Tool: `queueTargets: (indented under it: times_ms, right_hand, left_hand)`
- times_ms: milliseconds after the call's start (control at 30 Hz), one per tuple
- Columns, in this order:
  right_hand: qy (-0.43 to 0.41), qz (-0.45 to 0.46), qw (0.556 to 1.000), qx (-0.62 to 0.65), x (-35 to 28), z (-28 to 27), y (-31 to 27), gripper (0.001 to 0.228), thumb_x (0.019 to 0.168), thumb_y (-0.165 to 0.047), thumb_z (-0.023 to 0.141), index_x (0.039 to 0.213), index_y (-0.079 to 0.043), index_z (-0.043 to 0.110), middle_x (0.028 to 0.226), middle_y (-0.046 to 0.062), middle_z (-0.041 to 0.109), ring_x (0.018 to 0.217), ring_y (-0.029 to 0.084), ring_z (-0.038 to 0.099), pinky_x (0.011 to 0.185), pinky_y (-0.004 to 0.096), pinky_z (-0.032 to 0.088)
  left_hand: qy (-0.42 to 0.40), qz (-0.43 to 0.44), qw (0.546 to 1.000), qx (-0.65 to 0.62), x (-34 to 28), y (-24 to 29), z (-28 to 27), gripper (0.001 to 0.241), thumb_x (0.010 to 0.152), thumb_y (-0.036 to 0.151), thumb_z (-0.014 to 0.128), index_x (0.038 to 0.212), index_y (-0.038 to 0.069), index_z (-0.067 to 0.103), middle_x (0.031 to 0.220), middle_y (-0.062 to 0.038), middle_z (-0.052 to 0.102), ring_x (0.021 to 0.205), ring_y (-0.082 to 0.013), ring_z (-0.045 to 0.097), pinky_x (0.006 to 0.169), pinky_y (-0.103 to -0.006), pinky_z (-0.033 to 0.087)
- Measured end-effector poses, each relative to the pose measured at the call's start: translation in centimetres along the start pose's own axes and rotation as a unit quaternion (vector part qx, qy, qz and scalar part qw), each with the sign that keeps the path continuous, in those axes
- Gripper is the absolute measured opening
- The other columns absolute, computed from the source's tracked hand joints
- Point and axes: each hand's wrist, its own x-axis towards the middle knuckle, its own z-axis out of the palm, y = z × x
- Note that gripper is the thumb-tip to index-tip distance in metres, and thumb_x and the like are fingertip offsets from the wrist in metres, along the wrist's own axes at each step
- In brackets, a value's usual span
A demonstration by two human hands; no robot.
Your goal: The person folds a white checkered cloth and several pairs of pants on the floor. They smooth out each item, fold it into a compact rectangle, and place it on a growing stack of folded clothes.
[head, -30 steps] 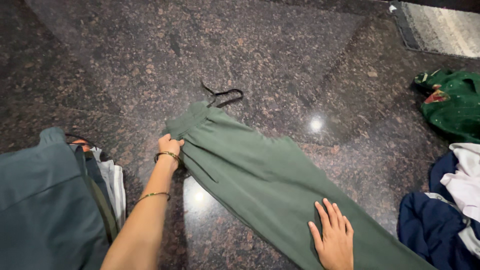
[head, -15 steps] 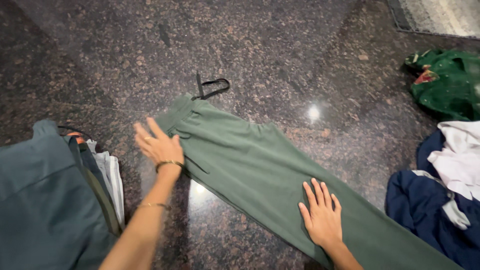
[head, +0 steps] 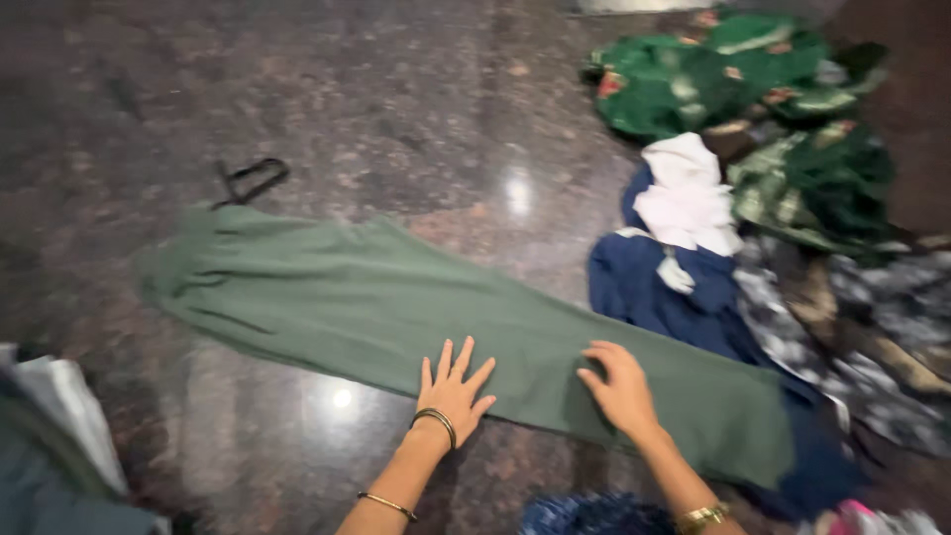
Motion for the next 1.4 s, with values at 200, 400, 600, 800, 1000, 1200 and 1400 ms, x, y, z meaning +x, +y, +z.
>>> queueTargets:
  times_ms: [200,400,600,800,1000,1200,1400]
  right_hand:
    - [0.277,0.271,0.900,-0.202,-11.9,-10.7,12.8,0.055,0.068,-0.027,0.089,0.116,-0.005,0.074,0.112,0.023,0.067,0.107,0.042,0.062,0.092,0.049,0.050]
    - [0.224,0.347,0.904,-0.115,-13.0,-12.6,16.2,0.064,0.064,-0.044,0.094,0.109,-0.003,0.074,0.109,0.021,0.068,0.102,0.040,0.064,0.089,0.050,0.051]
    - [0.212,0.298,0.927,-0.084,-10.7,-12.8,13.8,0.056,0.065,-0.031,0.091,0.109,0.001,0.075,0.104,0.019,0.072,0.094,0.036,0.068,0.085,0.046,0.054]
    - [0.133,0.331,0.752,0.555,-3.8,-13.9,3.3,0.036,0.076,0.000,0.072,0.111,-0.001,0.063,0.098,0.009,0.071,0.085,0.024,0.069,0.076,0.039,0.056]
    - [0.070,0.121,0.855,0.499,4.6,-2.9,-16.1,0.035,0.078,-0.005,0.076,0.111,0.002,0.065,0.102,0.008,0.071,0.089,0.016,0.067,0.079,0.031,0.054]
    - [-0.167,0.229,0.883,0.374,5.5,9.7,-21.1,0.049,0.081,-0.030,0.080,0.123,-0.014,0.060,0.091,0.010,0.066,0.078,0.019,0.063,0.071,0.034,0.052]
    - [0.010,0.173,0.970,0.173,2.3,13.8,-9.1,0.035,0.073,-0.022,0.084,0.105,-0.010,0.074,0.107,0.010,0.075,0.095,0.024,0.071,0.086,0.036,0.056]
  left_hand:
    - [-0.131,0.047,0.990,0.022,-0.4,9.4,2.5,0.059,0.097,0.056,0.052,0.153,0.046,0.038,0.171,-0.004,-0.003,0.154,-0.0461,-0.009,0.118,-0.0739,0.003]
    - [-0.171,0.018,0.985,-0.016,-0.1,13.5,3.1,0.054,0.097,0.059,0.050,0.149,0.044,0.045,0.172,-0.003,0.002,0.157,-0.0432,-0.005,0.122,-0.0689,0.007]
    - [-0.033,0.060,0.991,-0.114,1.6,9.8,5.5,0.057,0.093,0.047,0.061,0.144,0.025,0.054,0.166,-0.010,0.026,0.149,-0.0410,0.027,0.119,-0.0524,0.029]
    - [0.153,-0.026,0.913,-0.377,4.5,0.4,4.8,0.048,0.092,0.043,0.068,0.128,0.012,0.071,0.130,-0.016,0.071,0.121,-0.0348,0.066,0.104,-0.0421,0.051]
    - [0.123,-0.202,0.699,-0.674,3.6,-10.2,-1.8,0.066,0.096,0.061,0.046,0.138,0.012,0.062,0.131,-0.011,0.072,0.111,-0.0257,0.067,0.095,-0.0411,0.051]
    - [0.132,-0.323,0.604,-0.717,3.8,-15.9,-3.3,0.091,0.086,0.078,0.044,0.150,0.014,0.047,0.144,-0.014,0.059,0.122,-0.0327,0.059,0.103,-0.0497,0.043]
    - [0.299,-0.361,0.783,-0.408,4.2,-15.3,-3.6,0.110,0.069,0.064,0.080,0.155,0.012,0.034,0.139,-0.025,0.057,0.130,-0.0400,0.055,0.109,-0.0457,0.043]
